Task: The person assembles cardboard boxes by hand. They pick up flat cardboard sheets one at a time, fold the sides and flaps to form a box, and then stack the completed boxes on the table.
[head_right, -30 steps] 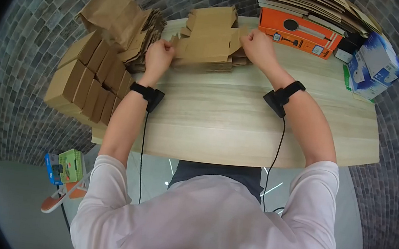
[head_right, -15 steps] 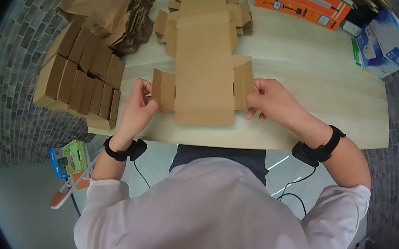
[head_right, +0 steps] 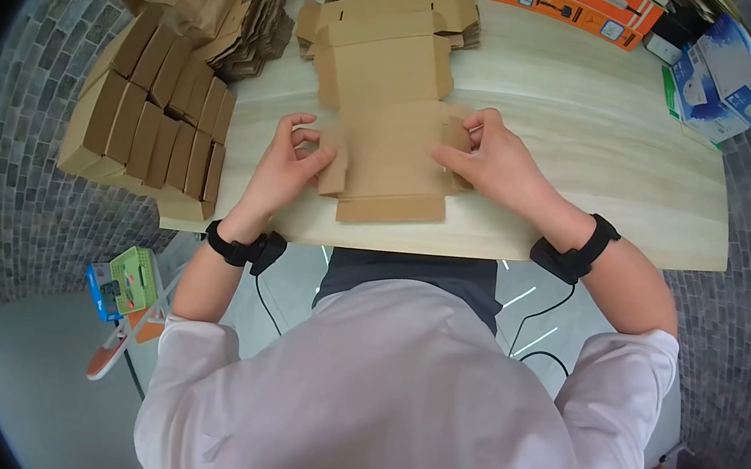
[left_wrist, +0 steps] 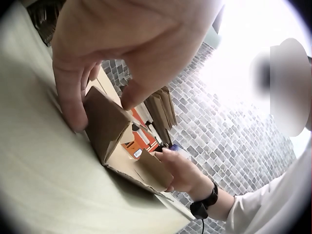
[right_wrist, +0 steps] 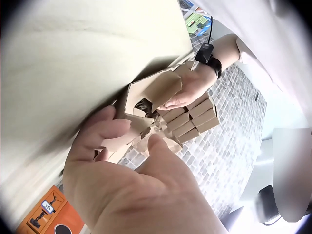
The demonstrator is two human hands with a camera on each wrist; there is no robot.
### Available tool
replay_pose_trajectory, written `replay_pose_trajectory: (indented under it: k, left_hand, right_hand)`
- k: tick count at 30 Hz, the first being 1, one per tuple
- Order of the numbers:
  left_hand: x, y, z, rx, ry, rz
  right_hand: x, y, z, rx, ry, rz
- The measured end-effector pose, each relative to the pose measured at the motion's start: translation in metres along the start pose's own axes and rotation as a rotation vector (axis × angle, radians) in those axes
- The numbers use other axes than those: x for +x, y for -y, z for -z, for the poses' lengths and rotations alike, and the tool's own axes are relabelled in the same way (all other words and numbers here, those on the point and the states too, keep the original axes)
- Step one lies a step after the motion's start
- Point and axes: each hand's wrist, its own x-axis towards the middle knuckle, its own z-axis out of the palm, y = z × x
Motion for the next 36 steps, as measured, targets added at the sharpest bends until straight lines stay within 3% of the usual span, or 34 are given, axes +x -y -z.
replay_pose_trajectory:
  k: [3, 6, 10, 12, 13, 15, 16, 18, 22, 25, 28, 31, 33, 36]
  left_hand:
    - [0.01, 0.014, 0.007, 0.193, 0.032, -0.036]
    - [0.017, 0.014, 0.007, 0.162, 0.09, 0.027]
    - [0.02, 0.016, 0.006, 0.289, 0.097, 0.015]
    - [0.007, -0.007, -0.006, 0.175, 0.049, 0.165]
    - [0.008, 0.001, -0.006, 0.176, 0.053, 0.166]
    - [0.014, 0.024, -0.006, 0.103, -0.024, -0.022]
    - [0.014, 0.018, -0.005, 0.104, -0.022, -0.023]
    - [0.012, 0.005, -0.003, -0.157, 0.02, 0.082]
    - [0.009, -0.004, -0.002, -0.259, -0.011, 0.098]
    - [0.011, 0.0, 0.002, -0.386, 0.047, 0.14]
    - [0.016, 0.008, 0.003, -0.43, 0.091, 0.122]
    - [0.01, 0.0, 0.002, -0.321, 0.078, 0.167]
    - [0.007, -0.001, -0.002, -0.189, 0.072, 0.103]
    - [0.008, -0.002, -0.004, -0.12, 0.065, 0.069]
  right_hand:
    - [0.001, 0.001, -0.002, 0.095, 0.011, 0.004]
    - [0.007, -0.014, -0.01, 0.18, -0.046, 0.05]
    - [0.008, -0.021, -0.009, 0.188, 0.007, -0.003]
    - [0.011, -0.032, -0.011, 0.366, 0.079, -0.035]
    - [0.012, -0.034, -0.01, 0.368, 0.078, -0.039]
    - [0.013, -0.038, -0.007, 0.502, 0.1, -0.096]
    - [0.013, -0.038, -0.008, 0.503, 0.098, -0.097]
    - [0.011, -0.038, -0.009, 0.595, 0.043, -0.12]
    - [0.007, -0.033, -0.005, 0.615, 0.044, -0.138]
    - [0.001, -0.024, 0.002, 0.603, 0.096, -0.199]
    - [-0.004, -0.01, 0.005, 0.428, 0.012, -0.179]
    - [-0.009, -0.001, 0.008, 0.256, 0.011, -0.132]
    - [-0.005, -0.007, 0.007, 0.106, 0.006, -0.012]
    - [-0.001, -0.012, 0.005, -0.074, -0.015, 0.032]
